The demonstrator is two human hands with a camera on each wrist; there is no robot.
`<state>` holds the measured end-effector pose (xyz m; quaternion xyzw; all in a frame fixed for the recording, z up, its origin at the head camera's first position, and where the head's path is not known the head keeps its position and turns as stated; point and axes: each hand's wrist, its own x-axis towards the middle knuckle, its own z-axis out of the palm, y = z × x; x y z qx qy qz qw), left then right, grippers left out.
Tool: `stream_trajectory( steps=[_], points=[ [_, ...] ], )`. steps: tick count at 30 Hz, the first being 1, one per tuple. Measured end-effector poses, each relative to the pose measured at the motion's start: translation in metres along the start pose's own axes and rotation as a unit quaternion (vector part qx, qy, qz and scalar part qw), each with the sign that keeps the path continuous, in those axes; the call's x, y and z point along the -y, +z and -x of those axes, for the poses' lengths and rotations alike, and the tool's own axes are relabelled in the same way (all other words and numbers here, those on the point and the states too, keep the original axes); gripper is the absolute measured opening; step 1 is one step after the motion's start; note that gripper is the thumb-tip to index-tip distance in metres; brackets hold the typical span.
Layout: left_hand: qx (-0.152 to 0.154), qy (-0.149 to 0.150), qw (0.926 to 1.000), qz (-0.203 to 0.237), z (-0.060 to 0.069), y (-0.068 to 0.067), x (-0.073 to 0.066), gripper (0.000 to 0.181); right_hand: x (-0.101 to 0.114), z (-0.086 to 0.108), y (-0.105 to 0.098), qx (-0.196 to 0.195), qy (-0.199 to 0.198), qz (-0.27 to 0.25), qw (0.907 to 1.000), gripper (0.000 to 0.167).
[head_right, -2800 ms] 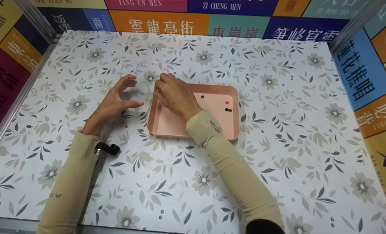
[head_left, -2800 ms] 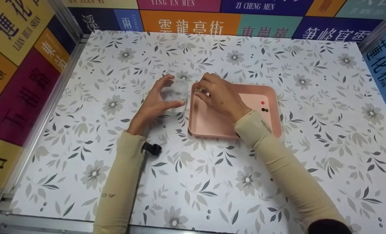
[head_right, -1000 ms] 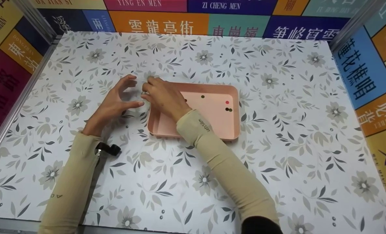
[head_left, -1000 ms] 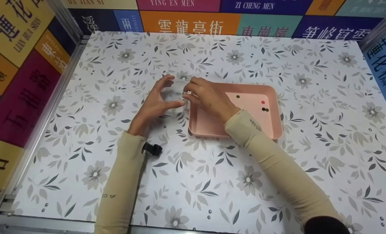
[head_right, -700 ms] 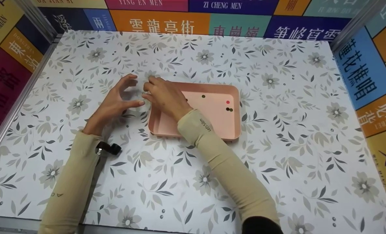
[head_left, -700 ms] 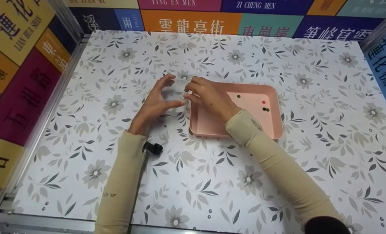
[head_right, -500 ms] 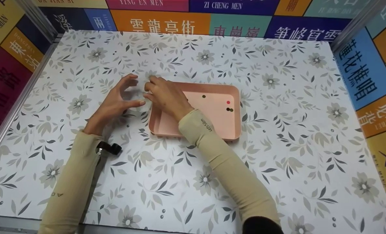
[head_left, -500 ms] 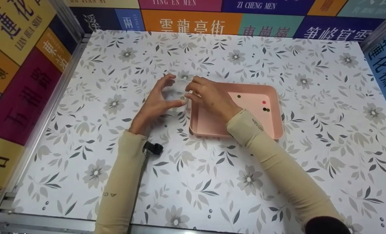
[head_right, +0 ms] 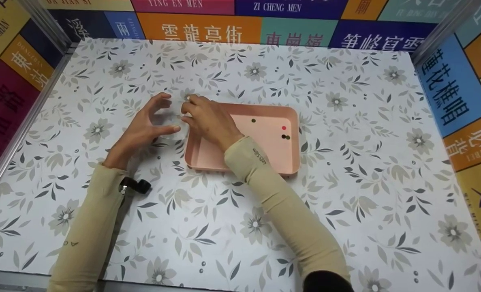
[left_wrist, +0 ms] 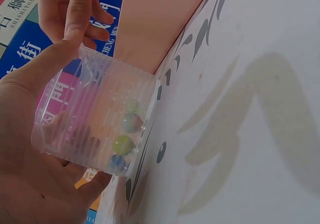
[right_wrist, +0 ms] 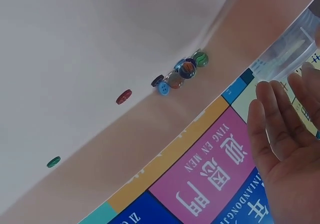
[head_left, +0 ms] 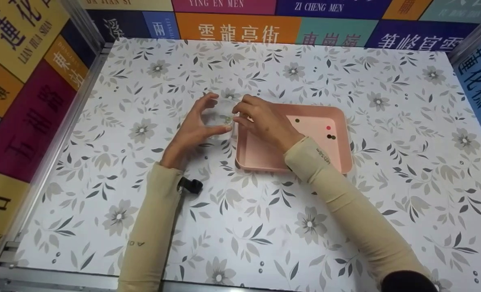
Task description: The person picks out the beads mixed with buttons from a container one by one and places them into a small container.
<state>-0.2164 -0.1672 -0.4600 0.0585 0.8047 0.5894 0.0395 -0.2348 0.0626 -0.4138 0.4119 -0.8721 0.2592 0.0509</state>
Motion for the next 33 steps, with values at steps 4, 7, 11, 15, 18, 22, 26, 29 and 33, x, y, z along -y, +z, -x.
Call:
stream_trajectory(
  steps=[4,7,11,15,18,22,26,29,33],
  points=[
    [-0.001,-0.006,0.9999,0.009,0.000,0.001,0.000,0.094,-0.002,0.002,-0.001,0.002,0.003,-0.005,1.0000,0.021],
    [-0.002,-0.011,0.9998,0.014,0.001,0.001,0.000,0.095,-0.004,0.003,-0.002,0.008,0.007,-0.003,0.9999,0.021],
    [0.002,-0.014,0.9997,0.018,0.001,0.001,-0.001,0.094,-0.008,0.005,-0.003,0.016,0.024,-0.006,0.9996,0.020],
    [0.003,-0.018,0.9996,0.023,0.000,0.001,-0.002,0.095,-0.010,0.006,-0.005,0.021,0.039,-0.014,0.9989,0.020],
    [0.000,-0.019,0.9995,0.023,0.000,0.001,-0.003,0.095,-0.011,0.007,-0.008,0.022,0.046,-0.008,0.9987,0.019],
    [-0.001,-0.012,0.9998,0.018,0.000,0.001,-0.003,0.094,-0.011,0.007,-0.010,0.016,0.051,0.005,0.9986,0.016],
    [0.000,0.001,1.0000,0.006,0.002,0.001,-0.002,0.093,-0.012,0.007,-0.011,0.012,0.056,0.016,0.9982,0.014],
    [0.000,0.006,1.0000,0.003,0.002,0.001,-0.001,0.093,-0.013,0.006,-0.013,0.013,0.071,0.020,0.9972,0.015],
    [0.002,0.003,1.0000,0.008,0.001,0.002,-0.001,0.093,-0.015,0.007,-0.016,0.016,0.101,0.014,0.9947,0.017]
  ],
)
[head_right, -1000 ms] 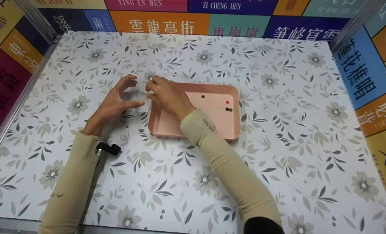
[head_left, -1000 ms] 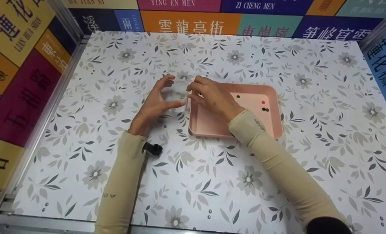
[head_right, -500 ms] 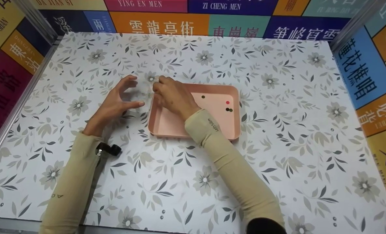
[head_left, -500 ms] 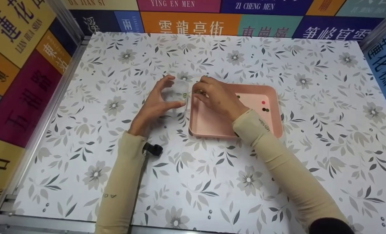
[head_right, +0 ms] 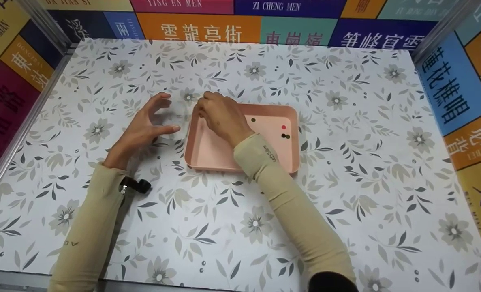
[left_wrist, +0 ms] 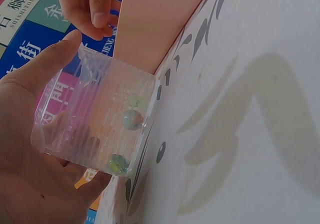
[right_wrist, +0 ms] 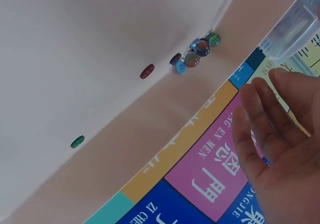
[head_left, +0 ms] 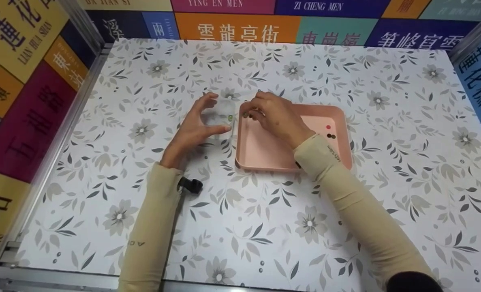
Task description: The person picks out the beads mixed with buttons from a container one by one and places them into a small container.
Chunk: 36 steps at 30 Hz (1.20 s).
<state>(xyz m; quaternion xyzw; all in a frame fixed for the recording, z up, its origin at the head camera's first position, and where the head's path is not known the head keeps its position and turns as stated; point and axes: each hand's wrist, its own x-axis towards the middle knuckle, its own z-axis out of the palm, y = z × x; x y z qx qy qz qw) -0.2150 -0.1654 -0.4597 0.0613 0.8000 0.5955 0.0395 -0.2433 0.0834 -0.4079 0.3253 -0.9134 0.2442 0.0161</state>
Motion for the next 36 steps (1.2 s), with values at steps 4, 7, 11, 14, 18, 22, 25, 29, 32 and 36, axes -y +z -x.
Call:
stream_trajectory(
  steps=[4,7,11,14,18,22,25,29,32,36],
  points=[
    [-0.001,-0.007,1.0000,-0.005,0.000,0.000,0.001,0.093,-0.003,0.001,-0.001,-0.002,0.022,-0.002,0.9998,0.019],
    [-0.003,-0.010,0.9999,-0.011,0.000,0.000,0.002,0.094,-0.005,0.001,-0.001,-0.004,0.036,0.002,0.9993,0.019],
    [-0.002,-0.009,0.9999,-0.008,0.000,-0.001,0.003,0.093,-0.007,0.000,-0.001,-0.007,0.055,0.000,0.9985,0.020],
    [-0.002,-0.009,0.9999,-0.011,0.000,-0.001,0.002,0.093,-0.008,0.000,-0.001,-0.009,0.065,-0.001,0.9979,0.019],
    [-0.004,-0.010,0.9998,-0.017,-0.001,-0.001,0.002,0.093,-0.009,-0.001,0.000,-0.005,0.074,0.000,0.9973,0.020],
    [-0.006,-0.004,0.9996,-0.028,-0.002,0.000,0.000,0.093,-0.012,-0.001,0.001,0.008,0.088,-0.009,0.9960,0.020],
    [-0.007,-0.003,0.9994,-0.035,-0.002,-0.001,-0.001,0.094,-0.015,-0.001,0.004,0.019,0.100,-0.014,0.9947,0.021],
    [-0.002,-0.009,0.9996,-0.028,-0.001,-0.002,-0.002,0.095,-0.019,-0.002,0.007,0.029,0.109,-0.019,0.9935,0.021],
    [0.000,-0.012,0.9997,-0.019,-0.001,-0.001,0.000,0.095,-0.022,0.000,0.009,0.028,0.109,-0.026,0.9933,0.020],
    [-0.001,-0.012,0.9999,-0.010,-0.002,0.000,0.001,0.095,-0.025,0.001,0.011,0.027,0.109,-0.030,0.9933,0.020]
  ],
)
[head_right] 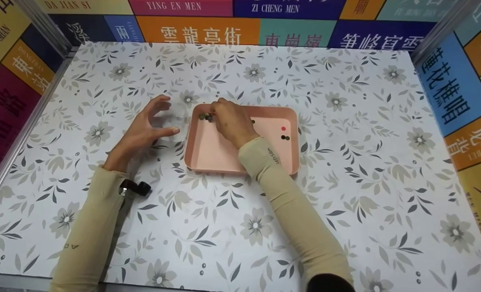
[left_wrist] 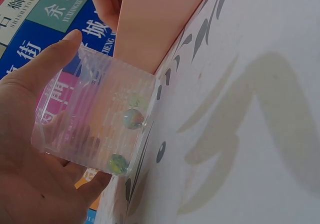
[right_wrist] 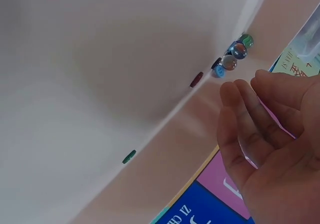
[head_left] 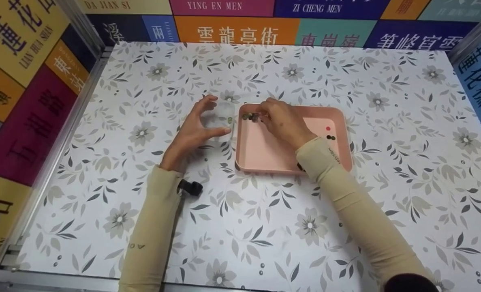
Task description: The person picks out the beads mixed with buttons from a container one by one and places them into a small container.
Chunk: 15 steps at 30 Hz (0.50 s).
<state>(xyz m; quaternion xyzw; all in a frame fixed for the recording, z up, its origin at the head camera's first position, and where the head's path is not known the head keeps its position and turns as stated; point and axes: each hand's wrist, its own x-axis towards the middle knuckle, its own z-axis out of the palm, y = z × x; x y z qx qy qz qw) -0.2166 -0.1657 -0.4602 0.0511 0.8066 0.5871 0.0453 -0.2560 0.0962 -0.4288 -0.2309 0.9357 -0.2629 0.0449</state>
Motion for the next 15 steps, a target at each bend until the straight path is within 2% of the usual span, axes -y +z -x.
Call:
stream_trajectory(
  steps=[8,12,15],
  points=[
    [-0.004,0.005,0.9999,-0.013,0.0006,-0.0015,-0.0019,0.095,-0.0008,-0.0017,0.0028,0.010,0.010,0.006,0.9999,0.022],
    [-0.003,0.003,0.9999,-0.013,0.0006,-0.0014,-0.0025,0.095,-0.0005,-0.0016,0.0047,0.018,0.015,0.004,0.9997,0.031],
    [-0.002,0.005,0.9999,-0.015,0.0012,-0.0011,-0.0016,0.095,-0.0012,-0.0007,0.0072,0.018,-0.001,0.001,0.9998,0.040]
  ],
)
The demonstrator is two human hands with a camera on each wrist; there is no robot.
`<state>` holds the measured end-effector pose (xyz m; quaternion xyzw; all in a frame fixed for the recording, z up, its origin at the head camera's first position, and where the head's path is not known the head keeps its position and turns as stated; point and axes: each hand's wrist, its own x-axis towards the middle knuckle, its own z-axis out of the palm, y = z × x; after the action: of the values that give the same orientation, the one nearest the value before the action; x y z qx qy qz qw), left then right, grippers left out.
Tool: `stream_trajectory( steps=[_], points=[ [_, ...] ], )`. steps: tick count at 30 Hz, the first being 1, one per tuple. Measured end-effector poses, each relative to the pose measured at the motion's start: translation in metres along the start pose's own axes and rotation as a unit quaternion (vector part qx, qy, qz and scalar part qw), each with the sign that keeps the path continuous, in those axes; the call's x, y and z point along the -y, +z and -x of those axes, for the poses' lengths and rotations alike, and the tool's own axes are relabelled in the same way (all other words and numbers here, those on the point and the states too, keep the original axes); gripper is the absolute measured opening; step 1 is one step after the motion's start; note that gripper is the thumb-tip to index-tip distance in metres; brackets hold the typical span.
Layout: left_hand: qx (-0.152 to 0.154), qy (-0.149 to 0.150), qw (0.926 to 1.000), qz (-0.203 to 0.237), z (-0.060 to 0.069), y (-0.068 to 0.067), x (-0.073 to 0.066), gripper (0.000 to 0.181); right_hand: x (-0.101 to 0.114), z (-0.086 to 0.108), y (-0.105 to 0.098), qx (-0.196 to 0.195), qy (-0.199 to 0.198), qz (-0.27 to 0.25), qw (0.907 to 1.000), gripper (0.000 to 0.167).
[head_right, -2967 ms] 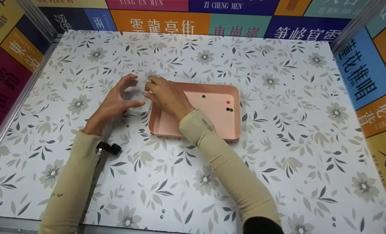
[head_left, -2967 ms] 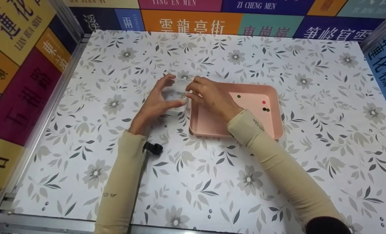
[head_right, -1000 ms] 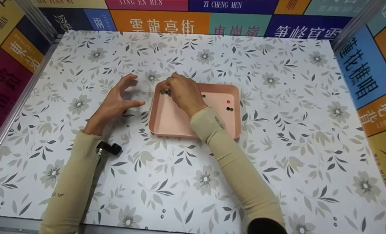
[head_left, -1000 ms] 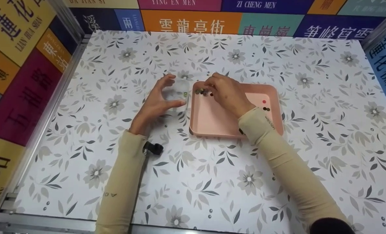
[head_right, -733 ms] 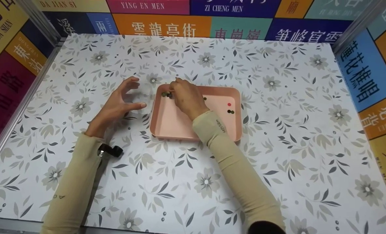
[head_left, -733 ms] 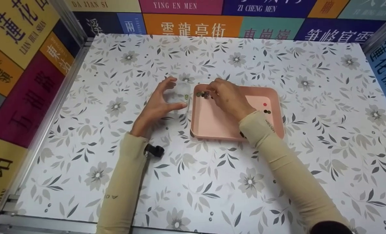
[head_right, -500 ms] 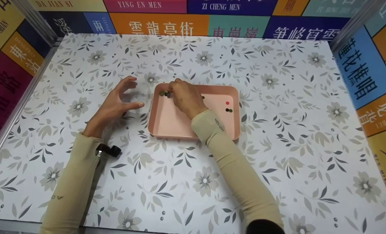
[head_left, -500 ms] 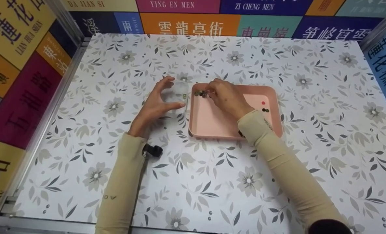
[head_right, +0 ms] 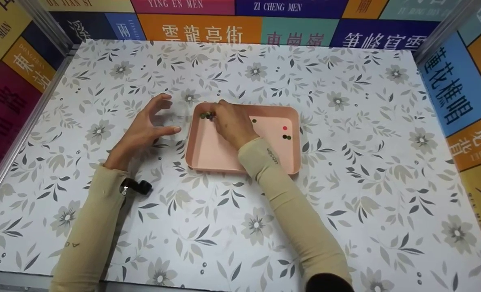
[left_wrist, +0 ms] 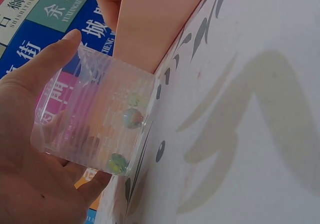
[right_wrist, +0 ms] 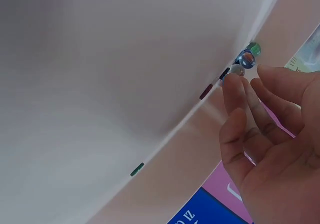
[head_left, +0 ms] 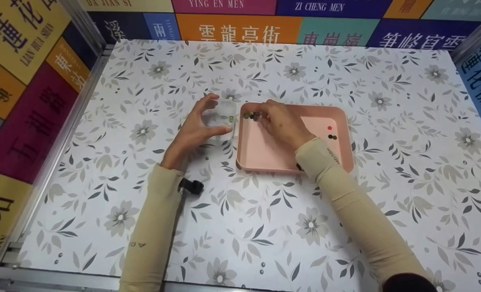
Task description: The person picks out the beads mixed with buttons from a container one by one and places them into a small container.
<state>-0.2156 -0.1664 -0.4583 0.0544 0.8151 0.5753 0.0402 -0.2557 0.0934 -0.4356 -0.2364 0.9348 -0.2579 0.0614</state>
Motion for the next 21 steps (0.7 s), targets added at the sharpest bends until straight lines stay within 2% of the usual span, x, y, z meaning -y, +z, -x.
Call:
stream_trajectory(
  steps=[5,12,21],
  points=[
    [0.002,0.006,1.0000,-0.004,0.0004,0.0006,0.0005,0.093,-0.0019,0.0008,0.0025,-0.006,-0.030,-0.017,0.9994,0.053],
    [0.003,0.010,0.9999,0.000,-0.0003,0.0005,0.0017,0.093,-0.0024,0.0013,0.0047,-0.003,-0.043,0.005,0.9991,0.050],
    [0.000,0.000,1.0000,0.004,-0.0003,0.0003,0.0007,0.095,-0.0015,0.0047,0.0058,0.018,-0.013,0.007,0.9997,0.049]
  ],
)
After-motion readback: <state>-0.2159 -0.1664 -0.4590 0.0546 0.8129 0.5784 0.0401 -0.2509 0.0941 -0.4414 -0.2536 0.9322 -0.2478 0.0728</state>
